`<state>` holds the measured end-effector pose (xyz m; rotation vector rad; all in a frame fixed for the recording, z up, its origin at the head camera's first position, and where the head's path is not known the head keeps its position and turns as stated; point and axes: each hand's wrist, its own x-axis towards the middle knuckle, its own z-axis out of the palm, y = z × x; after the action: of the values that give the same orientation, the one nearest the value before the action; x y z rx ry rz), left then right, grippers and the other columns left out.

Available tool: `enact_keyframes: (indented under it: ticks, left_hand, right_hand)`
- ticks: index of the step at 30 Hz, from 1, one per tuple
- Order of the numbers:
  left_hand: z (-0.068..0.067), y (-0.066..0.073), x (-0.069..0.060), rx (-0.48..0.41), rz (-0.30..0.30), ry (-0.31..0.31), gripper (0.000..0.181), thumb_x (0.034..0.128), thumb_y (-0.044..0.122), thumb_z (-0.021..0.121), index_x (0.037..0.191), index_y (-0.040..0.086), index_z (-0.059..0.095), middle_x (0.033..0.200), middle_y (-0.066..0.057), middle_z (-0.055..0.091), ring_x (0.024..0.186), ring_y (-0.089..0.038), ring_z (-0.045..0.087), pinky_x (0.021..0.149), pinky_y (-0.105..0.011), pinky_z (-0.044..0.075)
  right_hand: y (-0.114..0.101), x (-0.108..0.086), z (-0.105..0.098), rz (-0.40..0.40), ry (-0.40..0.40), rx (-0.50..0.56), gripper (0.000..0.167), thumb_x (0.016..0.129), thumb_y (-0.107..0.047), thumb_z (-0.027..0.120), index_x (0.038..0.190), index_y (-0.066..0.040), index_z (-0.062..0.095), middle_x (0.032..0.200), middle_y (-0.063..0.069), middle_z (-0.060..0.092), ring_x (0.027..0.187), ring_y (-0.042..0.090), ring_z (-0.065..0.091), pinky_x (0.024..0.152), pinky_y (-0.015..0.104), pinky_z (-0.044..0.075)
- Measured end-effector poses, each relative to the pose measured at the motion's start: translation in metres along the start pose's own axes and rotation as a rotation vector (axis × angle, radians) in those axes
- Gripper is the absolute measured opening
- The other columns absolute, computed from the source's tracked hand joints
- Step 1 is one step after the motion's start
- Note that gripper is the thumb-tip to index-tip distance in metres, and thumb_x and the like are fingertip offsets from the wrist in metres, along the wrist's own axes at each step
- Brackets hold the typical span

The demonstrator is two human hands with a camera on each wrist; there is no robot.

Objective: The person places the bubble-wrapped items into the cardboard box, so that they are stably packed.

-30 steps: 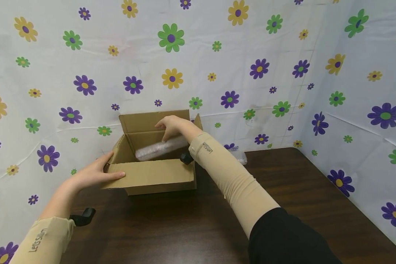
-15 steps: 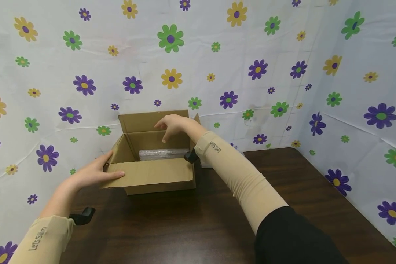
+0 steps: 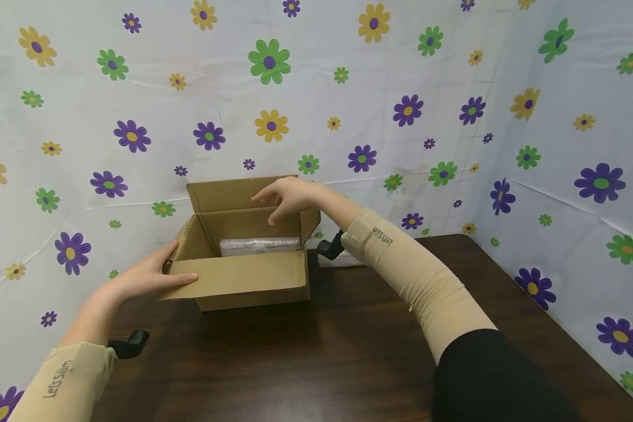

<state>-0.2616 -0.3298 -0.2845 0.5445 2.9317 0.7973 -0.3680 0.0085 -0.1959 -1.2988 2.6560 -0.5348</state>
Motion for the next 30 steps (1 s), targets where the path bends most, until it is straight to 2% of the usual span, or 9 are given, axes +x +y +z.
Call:
enact_keyframes:
  ticks: [6,9,12,16,21,30]
  left_hand:
    - [-0.001,0.003,0.002,0.001,-0.007,-0.015,0.103,0.0883,0.039,0.069,0.149,-0.013,0.005,0.148,-0.043,0.013,0.133,-0.06,0.017,0.103,-0.07,0.021]
    - [-0.001,0.002,0.001,0.007,-0.009,-0.014,0.102,0.0885,0.04,0.069,0.149,-0.013,0.005,0.147,-0.043,0.015,0.133,-0.06,0.018,0.103,-0.07,0.022]
    - [-0.002,0.001,0.001,0.017,-0.009,-0.008,0.102,0.0887,0.041,0.068,0.149,-0.013,0.006,0.147,-0.043,0.017,0.132,-0.059,0.021,0.102,-0.07,0.024]
    - [-0.002,0.0,0.0,0.021,-0.004,-0.005,0.101,0.0891,0.041,0.068,0.149,-0.012,0.006,0.146,-0.043,0.019,0.131,-0.059,0.023,0.101,-0.07,0.026]
    - [-0.002,0.0,0.001,0.002,0.001,-0.013,0.101,0.0899,0.039,0.067,0.15,-0.012,0.004,0.146,-0.043,0.019,0.13,-0.06,0.024,0.1,-0.071,0.026]
    - [-0.002,-0.001,0.001,-0.017,0.007,-0.025,0.1,0.0908,0.038,0.066,0.151,-0.01,0.002,0.146,-0.043,0.019,0.13,-0.059,0.025,0.098,-0.072,0.027]
  right_hand:
    - [0.006,-0.037,-0.018,-0.02,0.048,-0.023,0.059,0.088,-0.026,0.074,0.142,-0.022,0.052,0.137,0.001,0.055,0.118,0.022,0.055,0.097,0.034,0.045]
    - [0.01,-0.055,-0.025,-0.033,0.077,-0.02,0.057,0.089,-0.027,0.072,0.142,-0.02,0.052,0.139,-0.001,0.053,0.118,0.02,0.054,0.095,0.036,0.046]
    - [0.017,-0.072,-0.03,-0.032,0.087,0.004,0.056,0.091,-0.026,0.07,0.143,-0.018,0.05,0.143,0.0,0.05,0.123,0.023,0.052,0.096,0.04,0.046]
    - [0.032,-0.092,-0.032,0.008,0.109,0.052,0.058,0.091,-0.027,0.069,0.144,-0.016,0.049,0.144,0.004,0.049,0.127,0.028,0.049,0.099,0.045,0.044]
    - [0.057,-0.112,-0.026,0.075,0.152,0.067,0.061,0.089,-0.032,0.071,0.144,-0.017,0.049,0.138,0.006,0.054,0.125,0.027,0.051,0.098,0.049,0.045]
    - [0.104,-0.126,0.004,0.127,0.133,0.093,0.071,0.085,-0.036,0.075,0.146,-0.016,0.046,0.139,0.011,0.053,0.127,0.031,0.048,0.101,0.053,0.042]
